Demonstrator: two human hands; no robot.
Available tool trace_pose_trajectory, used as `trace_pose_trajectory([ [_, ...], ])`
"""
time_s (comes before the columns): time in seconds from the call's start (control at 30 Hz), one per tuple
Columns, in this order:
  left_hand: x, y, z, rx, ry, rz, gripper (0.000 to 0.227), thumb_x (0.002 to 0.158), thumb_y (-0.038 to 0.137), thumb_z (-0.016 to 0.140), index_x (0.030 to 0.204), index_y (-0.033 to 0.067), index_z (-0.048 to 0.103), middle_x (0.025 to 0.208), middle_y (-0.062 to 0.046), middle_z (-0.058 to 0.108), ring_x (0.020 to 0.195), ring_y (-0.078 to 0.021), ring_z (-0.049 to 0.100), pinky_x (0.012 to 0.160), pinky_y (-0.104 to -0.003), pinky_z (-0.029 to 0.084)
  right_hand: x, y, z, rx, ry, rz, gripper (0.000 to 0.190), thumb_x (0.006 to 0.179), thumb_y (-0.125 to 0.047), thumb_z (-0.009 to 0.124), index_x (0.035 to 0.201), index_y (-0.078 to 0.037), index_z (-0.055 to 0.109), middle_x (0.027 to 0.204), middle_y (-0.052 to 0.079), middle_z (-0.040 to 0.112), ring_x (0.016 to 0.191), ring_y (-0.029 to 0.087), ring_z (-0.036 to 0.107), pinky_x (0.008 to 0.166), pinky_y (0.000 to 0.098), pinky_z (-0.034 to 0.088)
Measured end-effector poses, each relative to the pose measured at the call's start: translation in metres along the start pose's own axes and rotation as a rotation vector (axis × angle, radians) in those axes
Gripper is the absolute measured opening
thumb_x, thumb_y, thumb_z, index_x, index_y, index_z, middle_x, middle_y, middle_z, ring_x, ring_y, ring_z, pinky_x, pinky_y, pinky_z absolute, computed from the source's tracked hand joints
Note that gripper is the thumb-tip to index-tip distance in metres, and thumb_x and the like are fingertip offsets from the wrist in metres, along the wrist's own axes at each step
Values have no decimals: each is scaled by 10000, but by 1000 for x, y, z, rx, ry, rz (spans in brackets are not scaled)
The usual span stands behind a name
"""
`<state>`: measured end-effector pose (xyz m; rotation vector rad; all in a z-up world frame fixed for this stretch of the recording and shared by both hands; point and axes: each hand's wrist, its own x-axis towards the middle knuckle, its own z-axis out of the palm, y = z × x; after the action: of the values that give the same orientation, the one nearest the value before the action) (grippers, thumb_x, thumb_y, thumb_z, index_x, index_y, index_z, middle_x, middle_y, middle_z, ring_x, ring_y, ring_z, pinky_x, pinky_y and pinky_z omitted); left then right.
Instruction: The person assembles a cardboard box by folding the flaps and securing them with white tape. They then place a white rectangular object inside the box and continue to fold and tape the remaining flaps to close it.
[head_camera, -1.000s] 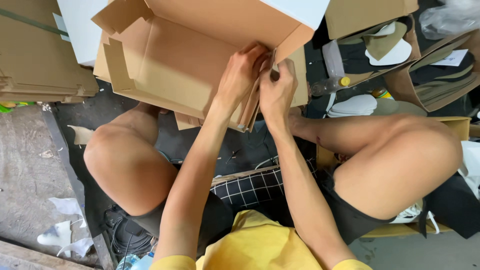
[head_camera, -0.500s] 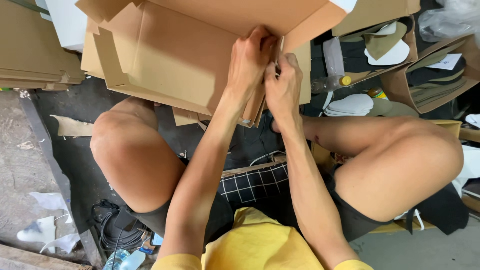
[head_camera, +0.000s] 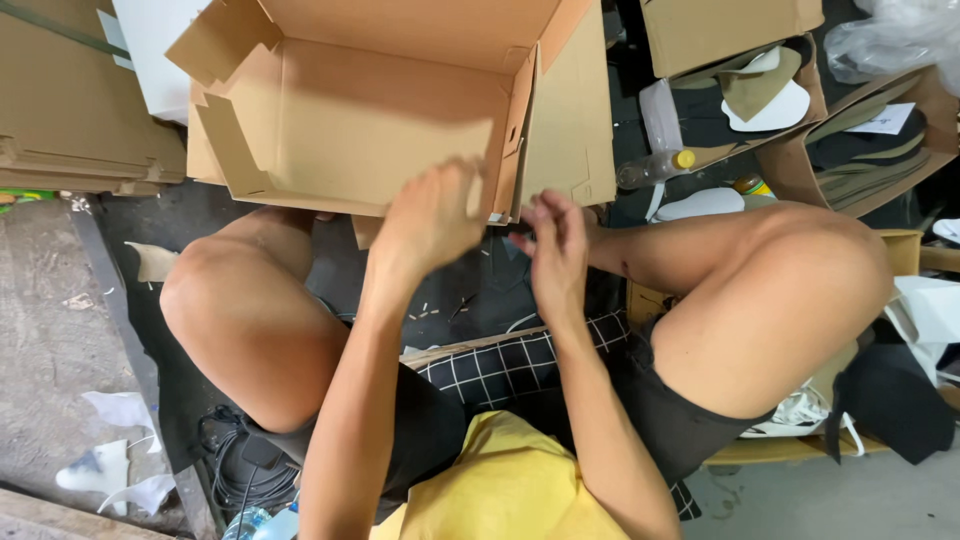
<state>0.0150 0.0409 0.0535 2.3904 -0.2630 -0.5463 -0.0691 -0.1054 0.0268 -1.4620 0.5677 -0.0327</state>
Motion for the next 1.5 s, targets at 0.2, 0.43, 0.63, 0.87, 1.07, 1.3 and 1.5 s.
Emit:
trace_pose_trajectory([
  [0.2, -19, -5, 33, 307, -74, 183, 309, 871, 112, 697, 1180, 91, 704, 929, -176, 745, 937, -443, 754, 862, -604, 576, -29, 12, 15, -25, -32, -39, 439, 1089, -80, 482, 1481, 116, 473, 1492, 428, 447, 1373, 517, 508, 1076, 571, 554],
  [0.43, -13, -10, 35, 160, 12, 221, 242, 908, -18, 566, 1072, 40, 735, 830, -172, 736, 850, -445, 766, 795, -584, 607, -12, 4, 28, -373, 26, -79, 386, 994, -224, 666, 1351, -77, 683, 1182, 209, 766, 1115, 346, 747, 914, 465, 640],
  [0.63, -6, -20, 40, 103, 65, 220, 216, 842, -51, 567, 829, 85, 734, 680, -102, 706, 749, -429, 760, 723, -555, 613, 13, 19, 24, -456, 107, -116, 202, 938, -178, 692, 1107, -186, 802, 927, 26, 827, 908, 187, 799, 777, 362, 635],
  [0.87, -5, -28, 55, 116, 211, 279, 189, 801, -23, 576, 671, 107, 623, 545, -78, 584, 592, -425, 708, 604, -521, 585, 18, 19, 21, -487, 106, -140, 233, 894, -136, 632, 1099, -137, 743, 904, 39, 822, 854, 212, 784, 758, 382, 614],
  [1.07, 8, -46, 78, 312, 457, 450, 227, 828, -13, 586, 866, 178, 703, 727, -7, 663, 718, -285, 727, 758, -390, 528, 36, 9, 28, -472, 97, -266, 225, 903, -86, 615, 1098, -73, 726, 909, 127, 814, 815, 308, 783, 713, 446, 609],
  [1.3, -61, -54, 0, 606, 640, 271, 455, 897, 20, 608, 1350, 36, 649, 1299, -156, 648, 1252, -323, 602, 1141, -514, 384, 150, 3, 22, -404, 200, -599, 157, 869, 4, 657, 896, -139, 713, 796, 18, 752, 702, 162, 698, 692, 315, 571],
  [1.5, -58, -76, -4, 186, 477, 235, 585, 787, -189, 491, 1356, -72, 562, 1363, -223, 573, 1203, -417, 497, 1071, -525, 436, 71, -51, 72, -407, 182, -1041, 192, 964, 70, 599, 1135, -17, 599, 1166, 166, 646, 1134, 348, 625, 1042, 468, 479],
])
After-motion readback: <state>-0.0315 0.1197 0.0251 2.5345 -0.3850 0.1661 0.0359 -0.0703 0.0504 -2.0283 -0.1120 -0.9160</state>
